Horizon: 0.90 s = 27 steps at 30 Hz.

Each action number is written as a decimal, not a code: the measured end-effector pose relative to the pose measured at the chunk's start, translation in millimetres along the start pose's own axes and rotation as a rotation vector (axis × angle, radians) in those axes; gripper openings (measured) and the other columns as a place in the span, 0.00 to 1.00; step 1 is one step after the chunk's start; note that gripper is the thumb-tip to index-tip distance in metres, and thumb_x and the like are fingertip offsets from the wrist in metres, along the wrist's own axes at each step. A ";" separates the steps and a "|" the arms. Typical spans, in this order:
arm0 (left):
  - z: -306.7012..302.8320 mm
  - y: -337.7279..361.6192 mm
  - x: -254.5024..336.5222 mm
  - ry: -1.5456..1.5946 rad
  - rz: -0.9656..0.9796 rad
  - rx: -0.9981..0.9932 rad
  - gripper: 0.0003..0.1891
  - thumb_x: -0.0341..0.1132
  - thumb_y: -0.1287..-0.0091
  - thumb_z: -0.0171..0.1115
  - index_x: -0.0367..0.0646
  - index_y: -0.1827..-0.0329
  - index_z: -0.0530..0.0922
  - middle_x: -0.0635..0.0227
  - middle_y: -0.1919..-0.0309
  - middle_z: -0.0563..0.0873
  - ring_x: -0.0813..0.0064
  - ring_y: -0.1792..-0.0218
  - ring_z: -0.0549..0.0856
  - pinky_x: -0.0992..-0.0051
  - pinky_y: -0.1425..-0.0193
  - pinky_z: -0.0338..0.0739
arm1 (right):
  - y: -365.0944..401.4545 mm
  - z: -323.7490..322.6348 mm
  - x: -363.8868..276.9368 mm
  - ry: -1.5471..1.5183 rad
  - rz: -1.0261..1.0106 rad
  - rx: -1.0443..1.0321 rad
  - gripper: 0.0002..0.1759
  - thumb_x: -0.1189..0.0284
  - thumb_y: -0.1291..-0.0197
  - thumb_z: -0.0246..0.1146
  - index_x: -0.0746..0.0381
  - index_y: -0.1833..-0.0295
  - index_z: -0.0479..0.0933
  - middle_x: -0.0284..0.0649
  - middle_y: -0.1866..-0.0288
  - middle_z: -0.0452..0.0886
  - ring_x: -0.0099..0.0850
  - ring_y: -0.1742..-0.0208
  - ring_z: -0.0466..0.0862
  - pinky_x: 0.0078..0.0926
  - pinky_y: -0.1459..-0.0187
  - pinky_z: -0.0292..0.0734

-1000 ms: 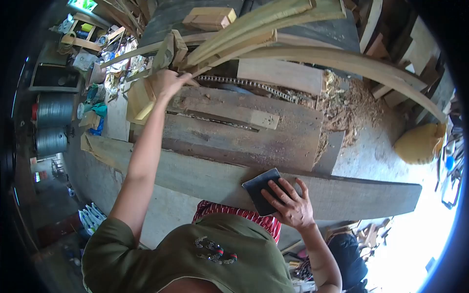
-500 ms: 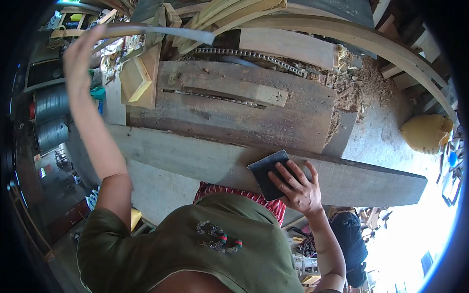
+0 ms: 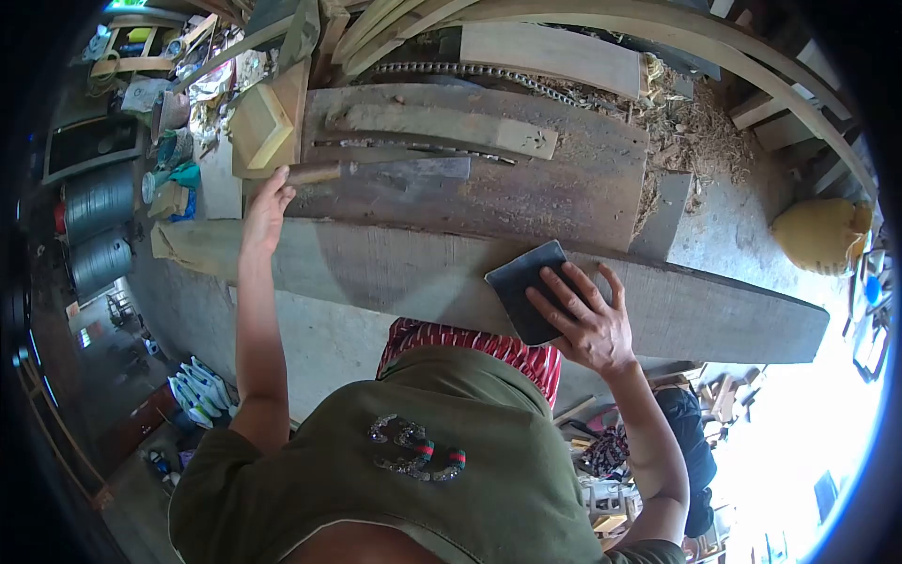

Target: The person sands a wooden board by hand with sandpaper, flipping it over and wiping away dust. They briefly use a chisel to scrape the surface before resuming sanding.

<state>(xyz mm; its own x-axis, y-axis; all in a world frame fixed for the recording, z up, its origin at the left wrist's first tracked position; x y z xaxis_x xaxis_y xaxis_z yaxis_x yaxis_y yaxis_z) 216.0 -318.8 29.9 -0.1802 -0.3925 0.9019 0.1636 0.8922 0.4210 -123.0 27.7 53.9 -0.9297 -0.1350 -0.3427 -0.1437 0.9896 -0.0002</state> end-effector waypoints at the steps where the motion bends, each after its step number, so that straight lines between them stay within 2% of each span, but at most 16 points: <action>1: -4.8 -1.2 -2.9 0.006 0.000 0.004 0.13 0.42 0.35 0.70 0.46 0.54 0.83 0.79 0.67 0.81 0.86 0.67 0.75 0.78 0.51 0.73 | -1.6 1.4 -0.3 0.003 -0.006 -0.002 0.37 0.58 0.55 0.68 0.38 0.33 0.75 0.28 0.27 0.70 0.32 0.27 0.69 0.55 0.26 0.54; 3: -5.3 -8.8 -18.0 -0.001 -0.099 -0.070 0.13 0.44 0.35 0.70 0.47 0.54 0.84 0.81 0.68 0.79 0.87 0.66 0.75 0.78 0.55 0.73 | 1.4 -0.1 -1.5 0.038 -0.019 0.013 0.38 0.58 0.58 0.69 0.37 0.33 0.75 0.28 0.26 0.69 0.32 0.27 0.69 0.55 0.26 0.54; 5: -11.8 -18.1 -27.2 -0.075 -0.129 -0.070 0.12 0.44 0.34 0.70 0.48 0.54 0.84 0.79 0.66 0.79 0.84 0.64 0.77 0.76 0.55 0.73 | 3.0 -1.1 -0.9 0.066 -0.029 0.040 0.40 0.59 0.60 0.69 0.36 0.33 0.75 0.28 0.26 0.70 0.33 0.27 0.69 0.56 0.27 0.56; 7: -10.5 -11.3 6.7 -0.613 0.237 0.163 0.12 0.42 0.33 0.69 0.47 0.53 0.85 0.76 0.67 0.79 0.78 0.61 0.79 0.73 0.53 0.74 | 3.8 -4.8 -2.0 0.059 -0.060 0.066 0.40 0.60 0.60 0.70 0.36 0.34 0.75 0.28 0.27 0.70 0.34 0.28 0.71 0.56 0.28 0.59; 9: 11.1 15.7 35.1 -0.824 0.527 0.277 0.11 0.39 0.32 0.67 0.44 0.52 0.84 0.70 0.65 0.82 0.72 0.58 0.81 0.72 0.51 0.75 | 6.2 -7.8 -3.0 0.098 -0.072 0.113 0.39 0.57 0.58 0.71 0.36 0.33 0.74 0.29 0.29 0.73 0.34 0.32 0.74 0.54 0.29 0.61; 10: 29.5 27.9 37.9 -0.817 0.593 0.194 0.08 0.34 0.31 0.64 0.41 0.55 0.84 0.66 0.64 0.84 0.70 0.57 0.82 0.73 0.51 0.75 | 8.3 -7.6 -2.8 0.097 -0.077 0.144 0.39 0.57 0.59 0.71 0.37 0.33 0.74 0.30 0.30 0.73 0.34 0.33 0.75 0.52 0.29 0.62; 12: 94.4 71.3 41.5 -0.786 0.731 -0.097 0.06 0.31 0.32 0.63 0.40 0.59 0.85 0.64 0.64 0.84 0.68 0.58 0.83 0.72 0.52 0.75 | 6.8 -5.9 -3.5 0.096 -0.090 0.173 0.39 0.57 0.59 0.70 0.39 0.33 0.74 0.31 0.30 0.73 0.34 0.34 0.75 0.51 0.29 0.63; 13: 124.9 89.4 30.4 -0.802 0.731 -0.268 0.06 0.31 0.34 0.64 0.39 0.61 0.85 0.63 0.64 0.84 0.65 0.57 0.83 0.70 0.52 0.76 | 6.6 -7.4 -3.7 0.057 -0.101 0.181 0.39 0.57 0.59 0.70 0.40 0.34 0.75 0.32 0.30 0.74 0.35 0.35 0.75 0.49 0.30 0.64; 15: 179.1 135.3 23.1 -1.036 0.962 -0.393 0.08 0.34 0.36 0.67 0.39 0.58 0.85 0.64 0.62 0.84 0.62 0.55 0.81 0.65 0.52 0.76 | 7.3 -9.9 -3.2 0.087 -0.140 0.167 0.38 0.58 0.59 0.67 0.45 0.35 0.76 0.33 0.31 0.74 0.36 0.35 0.75 0.45 0.30 0.66; 17: 194.6 147.1 4.8 -0.978 0.958 -0.332 0.10 0.33 0.36 0.67 0.39 0.55 0.84 0.65 0.58 0.84 0.62 0.55 0.81 0.64 0.52 0.76 | 8.1 -11.3 -3.4 0.044 -0.123 0.203 0.37 0.58 0.59 0.67 0.44 0.35 0.76 0.33 0.31 0.74 0.35 0.34 0.74 0.45 0.31 0.66; 21: 194.4 148.2 -11.9 -0.966 0.945 -0.255 0.12 0.32 0.35 0.67 0.39 0.51 0.83 0.64 0.55 0.83 0.61 0.55 0.80 0.63 0.51 0.77 | 10.4 -1.4 -3.0 0.035 -0.096 0.130 0.42 0.58 0.58 0.70 0.41 0.30 0.72 0.30 0.30 0.70 0.32 0.32 0.71 0.47 0.29 0.62; 22: 192.6 149.2 -14.1 -0.950 0.963 -0.250 0.13 0.32 0.35 0.67 0.39 0.50 0.82 0.63 0.54 0.83 0.60 0.55 0.80 0.63 0.51 0.77 | 9.7 -0.2 -1.7 0.006 -0.074 0.106 0.44 0.58 0.58 0.71 0.40 0.29 0.70 0.29 0.31 0.69 0.30 0.34 0.71 0.46 0.29 0.59; 27: 196.0 153.0 -16.2 -0.988 0.973 -0.221 0.13 0.30 0.34 0.64 0.38 0.47 0.82 0.62 0.52 0.82 0.59 0.53 0.80 0.62 0.50 0.77 | 2.8 -4.5 -0.9 -0.056 -0.027 0.112 0.42 0.58 0.58 0.72 0.42 0.31 0.72 0.30 0.36 0.70 0.33 0.40 0.73 0.45 0.29 0.58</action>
<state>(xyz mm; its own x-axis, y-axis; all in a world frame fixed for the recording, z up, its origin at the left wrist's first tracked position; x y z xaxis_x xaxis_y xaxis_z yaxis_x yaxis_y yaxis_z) 53.8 -132.2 60.7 -0.4918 0.7533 0.4367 0.7460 0.6232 -0.2348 -124.0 30.4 58.4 -0.9051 -0.1615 -0.3934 -0.1264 0.9854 -0.1136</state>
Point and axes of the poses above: each hand's wrist, its own y-axis away from the middle knuckle, its own z-axis out of the palm, x = y × z, the point moved 8 cm from there along -y, towards the middle knuckle
